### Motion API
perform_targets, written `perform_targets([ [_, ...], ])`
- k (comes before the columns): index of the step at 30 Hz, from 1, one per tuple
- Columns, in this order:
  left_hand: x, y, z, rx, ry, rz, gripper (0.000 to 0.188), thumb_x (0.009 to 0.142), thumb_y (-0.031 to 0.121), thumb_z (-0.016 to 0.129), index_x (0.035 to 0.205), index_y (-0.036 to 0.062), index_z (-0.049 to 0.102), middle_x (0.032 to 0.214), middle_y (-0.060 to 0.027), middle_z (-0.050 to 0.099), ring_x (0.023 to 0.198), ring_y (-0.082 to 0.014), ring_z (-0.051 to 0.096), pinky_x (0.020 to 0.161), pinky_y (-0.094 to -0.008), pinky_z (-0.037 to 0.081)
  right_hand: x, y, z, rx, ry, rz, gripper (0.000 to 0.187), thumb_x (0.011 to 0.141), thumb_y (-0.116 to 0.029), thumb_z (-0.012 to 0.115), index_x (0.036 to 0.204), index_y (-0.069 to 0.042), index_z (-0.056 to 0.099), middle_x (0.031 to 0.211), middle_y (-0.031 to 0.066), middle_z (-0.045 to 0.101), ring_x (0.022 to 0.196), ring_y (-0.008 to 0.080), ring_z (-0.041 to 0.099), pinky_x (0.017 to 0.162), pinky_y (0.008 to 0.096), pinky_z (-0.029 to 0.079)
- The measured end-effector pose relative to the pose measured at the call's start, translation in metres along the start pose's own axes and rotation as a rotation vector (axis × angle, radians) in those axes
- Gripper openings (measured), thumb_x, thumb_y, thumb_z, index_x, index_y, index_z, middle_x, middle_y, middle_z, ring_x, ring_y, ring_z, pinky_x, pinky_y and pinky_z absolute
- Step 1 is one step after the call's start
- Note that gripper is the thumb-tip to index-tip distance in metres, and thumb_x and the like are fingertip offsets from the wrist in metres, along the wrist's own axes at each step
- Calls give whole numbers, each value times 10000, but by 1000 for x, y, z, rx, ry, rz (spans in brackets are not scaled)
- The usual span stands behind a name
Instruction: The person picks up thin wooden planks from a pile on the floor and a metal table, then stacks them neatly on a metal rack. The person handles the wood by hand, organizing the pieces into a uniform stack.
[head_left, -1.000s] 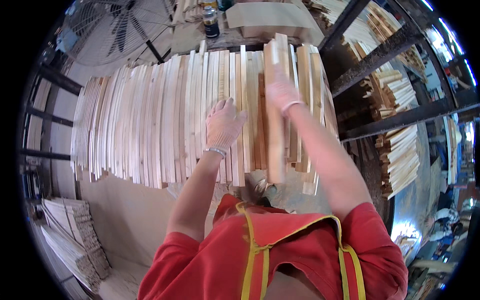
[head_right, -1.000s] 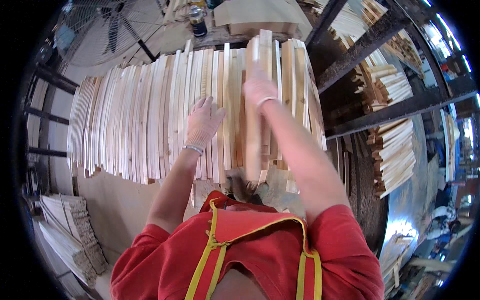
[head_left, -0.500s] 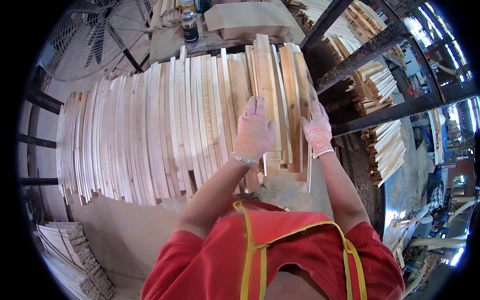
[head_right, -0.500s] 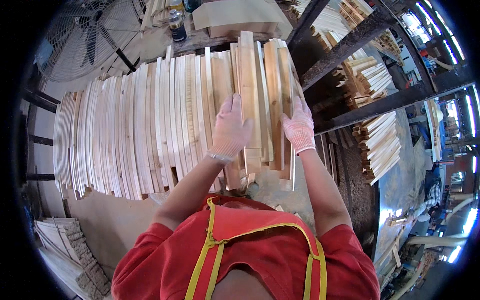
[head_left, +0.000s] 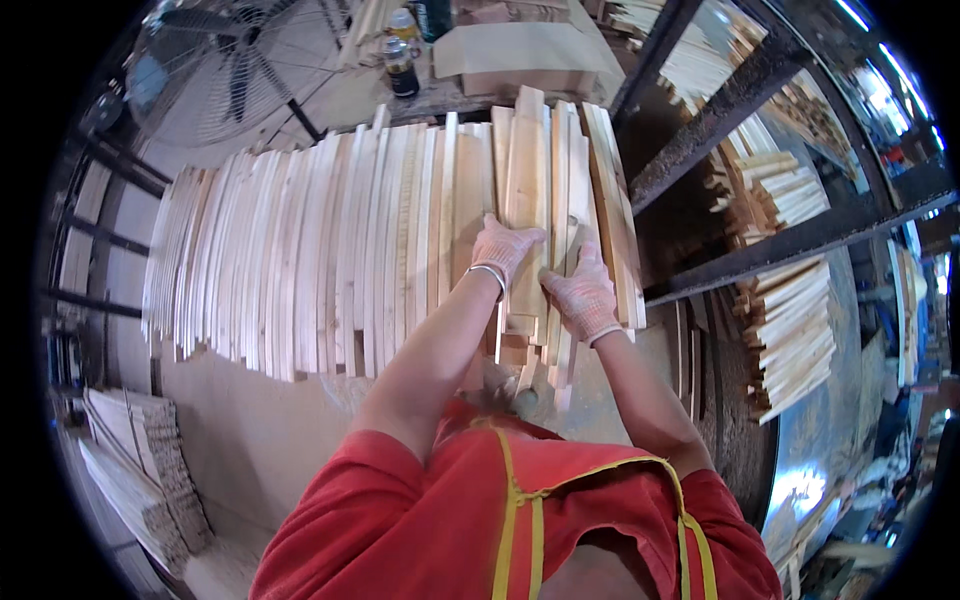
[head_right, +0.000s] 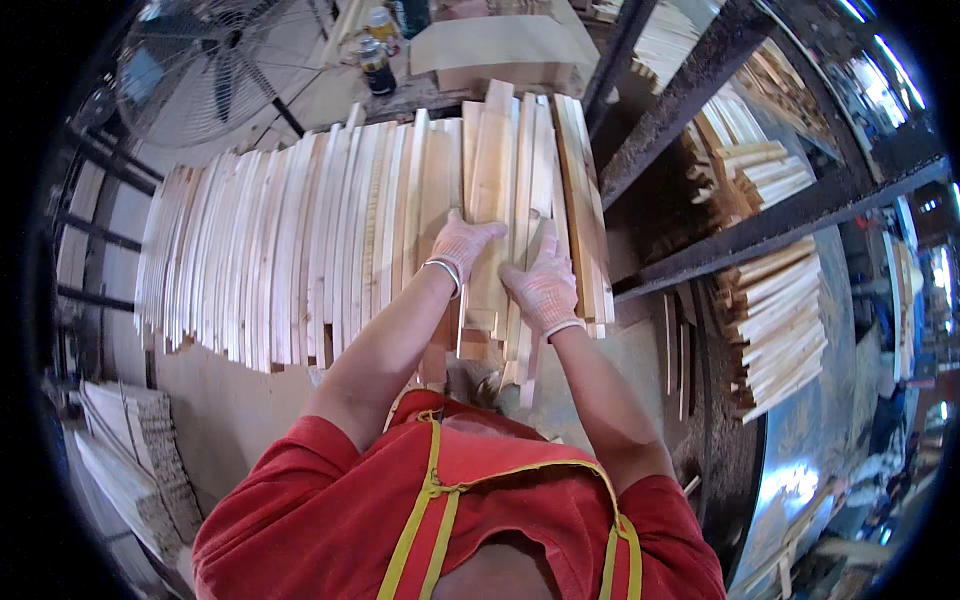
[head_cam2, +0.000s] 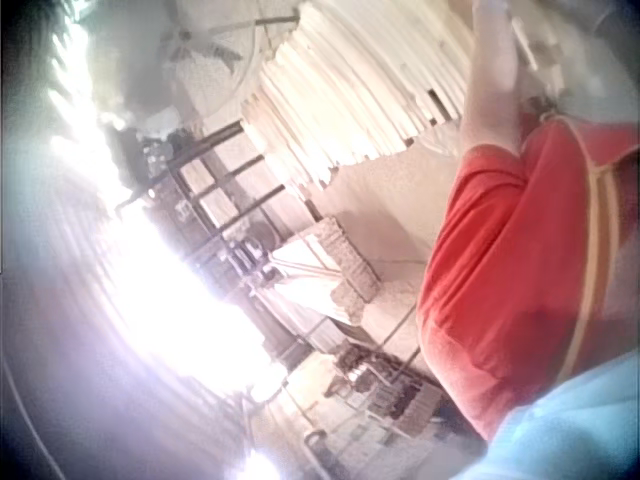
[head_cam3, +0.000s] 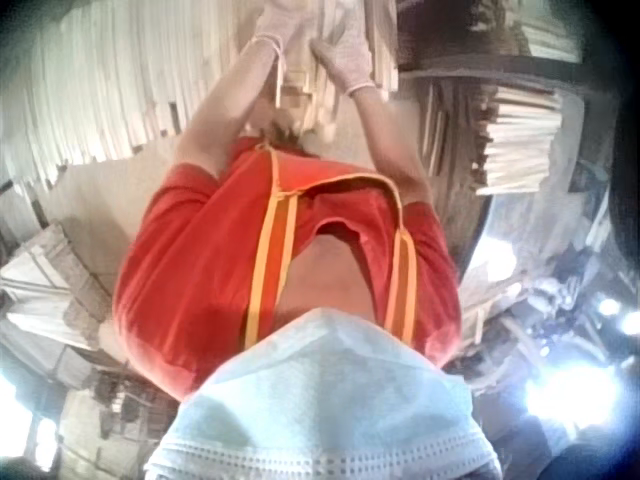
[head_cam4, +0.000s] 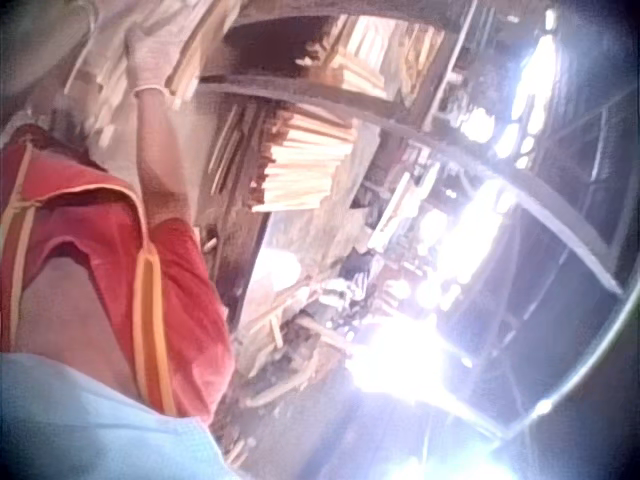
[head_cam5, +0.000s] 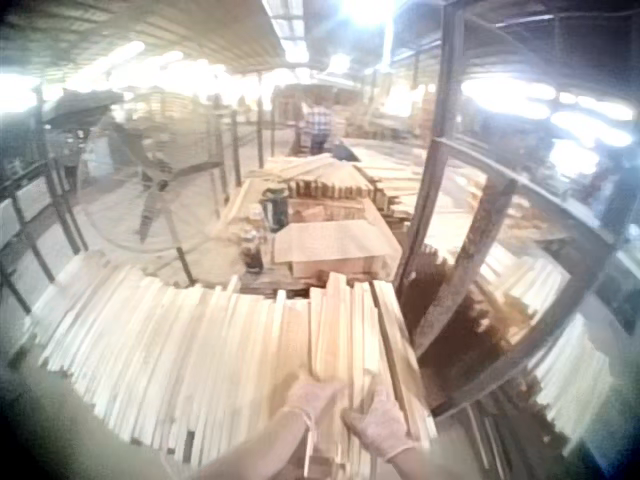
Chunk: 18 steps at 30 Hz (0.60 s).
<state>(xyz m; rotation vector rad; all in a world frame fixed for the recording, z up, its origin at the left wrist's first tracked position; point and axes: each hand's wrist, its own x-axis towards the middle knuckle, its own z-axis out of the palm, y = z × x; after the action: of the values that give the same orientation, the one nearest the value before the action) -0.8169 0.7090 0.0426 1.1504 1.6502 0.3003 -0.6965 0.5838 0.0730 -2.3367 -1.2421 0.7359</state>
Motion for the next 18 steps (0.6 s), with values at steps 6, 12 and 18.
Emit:
perform_targets([
  [6,44,-36,-10,-40,-387,383,842,759,223,863,1472,18,465,1342,-250,639,1208,-368,634,1019,-465,524,16,-1,-13,108,21,-173,982,761,-321,756,1623,-83,350,1394,311,603,1272,463,601,1064,476,500],
  [12,-31,-14,-10,-162,-104,356,945,746,140,857,1555,11,385,1253,-257,660,1202,-348,650,1015,-423,537,58,51,-42,499,-11,-296,814,803,-147,710,1556,17,447,1370,230,659,1214,309,653,1037,366,502],
  [18,-54,-62,-124,-450,-8,548,1069,788,39,822,1673,26,222,1379,-212,641,985,-229,712,877,-320,585,20,-3,-69,834,-126,-345,826,831,24,598,1620,45,354,1537,146,532,1306,206,577,1097,298,463],
])
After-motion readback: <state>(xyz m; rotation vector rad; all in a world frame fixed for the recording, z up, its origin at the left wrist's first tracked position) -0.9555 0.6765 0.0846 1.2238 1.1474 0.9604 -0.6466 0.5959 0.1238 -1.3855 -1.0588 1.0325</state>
